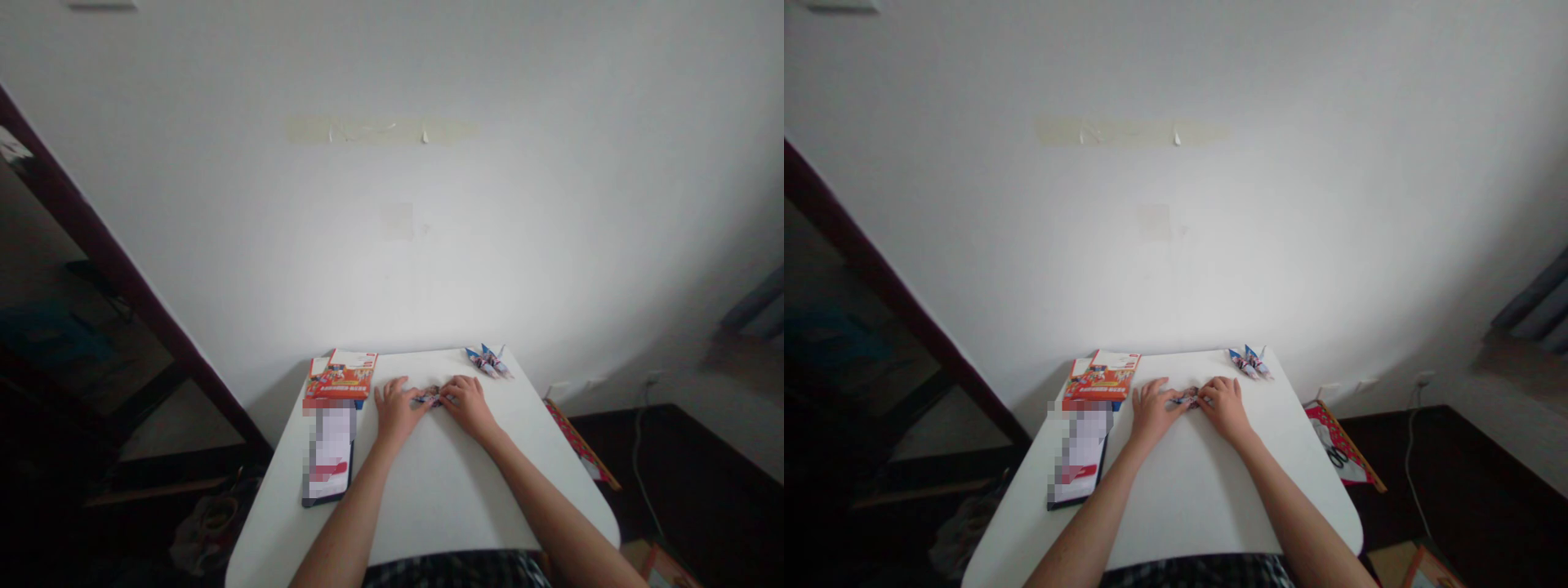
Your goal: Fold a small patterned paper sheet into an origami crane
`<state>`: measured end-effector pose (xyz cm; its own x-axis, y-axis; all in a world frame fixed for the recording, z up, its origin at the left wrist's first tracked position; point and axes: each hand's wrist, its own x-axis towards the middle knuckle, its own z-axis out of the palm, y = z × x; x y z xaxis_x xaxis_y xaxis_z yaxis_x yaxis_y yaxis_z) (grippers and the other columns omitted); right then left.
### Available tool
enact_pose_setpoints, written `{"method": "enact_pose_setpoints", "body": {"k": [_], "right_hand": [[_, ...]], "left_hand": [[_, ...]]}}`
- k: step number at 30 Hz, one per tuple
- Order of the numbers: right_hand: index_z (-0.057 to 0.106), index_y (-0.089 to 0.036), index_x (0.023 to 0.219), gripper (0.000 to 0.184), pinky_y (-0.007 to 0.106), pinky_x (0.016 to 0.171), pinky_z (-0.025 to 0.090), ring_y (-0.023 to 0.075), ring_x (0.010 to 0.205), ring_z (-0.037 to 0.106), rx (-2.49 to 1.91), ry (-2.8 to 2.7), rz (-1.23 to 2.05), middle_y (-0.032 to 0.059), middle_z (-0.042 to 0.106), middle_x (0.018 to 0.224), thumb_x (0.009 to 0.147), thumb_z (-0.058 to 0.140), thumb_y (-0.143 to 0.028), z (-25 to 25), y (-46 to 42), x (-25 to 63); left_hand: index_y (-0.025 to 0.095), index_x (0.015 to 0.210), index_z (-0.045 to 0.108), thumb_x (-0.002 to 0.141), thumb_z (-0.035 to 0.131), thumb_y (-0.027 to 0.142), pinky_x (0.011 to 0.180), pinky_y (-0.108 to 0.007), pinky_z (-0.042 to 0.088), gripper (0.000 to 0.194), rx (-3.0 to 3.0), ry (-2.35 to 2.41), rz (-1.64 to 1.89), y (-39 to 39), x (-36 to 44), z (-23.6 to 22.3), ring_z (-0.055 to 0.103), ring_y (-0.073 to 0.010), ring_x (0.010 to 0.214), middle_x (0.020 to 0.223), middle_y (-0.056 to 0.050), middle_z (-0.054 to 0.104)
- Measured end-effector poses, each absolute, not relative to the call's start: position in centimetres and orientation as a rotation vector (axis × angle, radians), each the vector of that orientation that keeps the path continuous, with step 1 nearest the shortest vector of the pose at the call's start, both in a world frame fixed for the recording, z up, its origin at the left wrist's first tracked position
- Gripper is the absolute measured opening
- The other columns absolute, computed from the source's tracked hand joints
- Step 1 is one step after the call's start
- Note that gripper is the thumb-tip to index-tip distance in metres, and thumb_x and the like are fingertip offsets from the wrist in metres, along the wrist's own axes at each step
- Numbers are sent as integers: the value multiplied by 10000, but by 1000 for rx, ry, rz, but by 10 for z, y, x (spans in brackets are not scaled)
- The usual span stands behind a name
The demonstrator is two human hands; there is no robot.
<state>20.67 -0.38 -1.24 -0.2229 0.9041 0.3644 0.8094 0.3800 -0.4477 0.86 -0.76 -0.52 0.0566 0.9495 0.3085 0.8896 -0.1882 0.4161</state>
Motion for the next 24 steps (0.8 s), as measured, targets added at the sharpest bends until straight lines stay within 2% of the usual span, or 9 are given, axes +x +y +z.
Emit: {"method": "enact_pose_setpoints", "body": {"k": [10,16,24], "right_hand": [[754,-270,934,204,470,1060,310,254,1123,561,-1466,-2045,203,68,714,1096,953,583,-381,-14,-4,205],[749,-275,893,157,466,1072,290,250,1124,559,-1520,-1996,172,50,703,1084,928,635,-376,-16,-2,204],[763,-271,850,117,420,1020,354,271,1122,540,-1660,-1915,148,66,677,1060,870,707,-372,-14,-1,195]], "left_hand": [[355,883,772,823,727,492,1149,-616,274,156,2187,1963,793,-5,13,-1,504,-297,1305,1401,30,641],[339,862,759,846,708,465,1148,-643,265,137,2182,1984,806,-7,16,0,493,-304,1317,1401,38,641],[327,865,753,839,718,446,1145,-650,262,127,2176,1995,798,-7,18,0,474,-314,1332,1411,29,636]]}}
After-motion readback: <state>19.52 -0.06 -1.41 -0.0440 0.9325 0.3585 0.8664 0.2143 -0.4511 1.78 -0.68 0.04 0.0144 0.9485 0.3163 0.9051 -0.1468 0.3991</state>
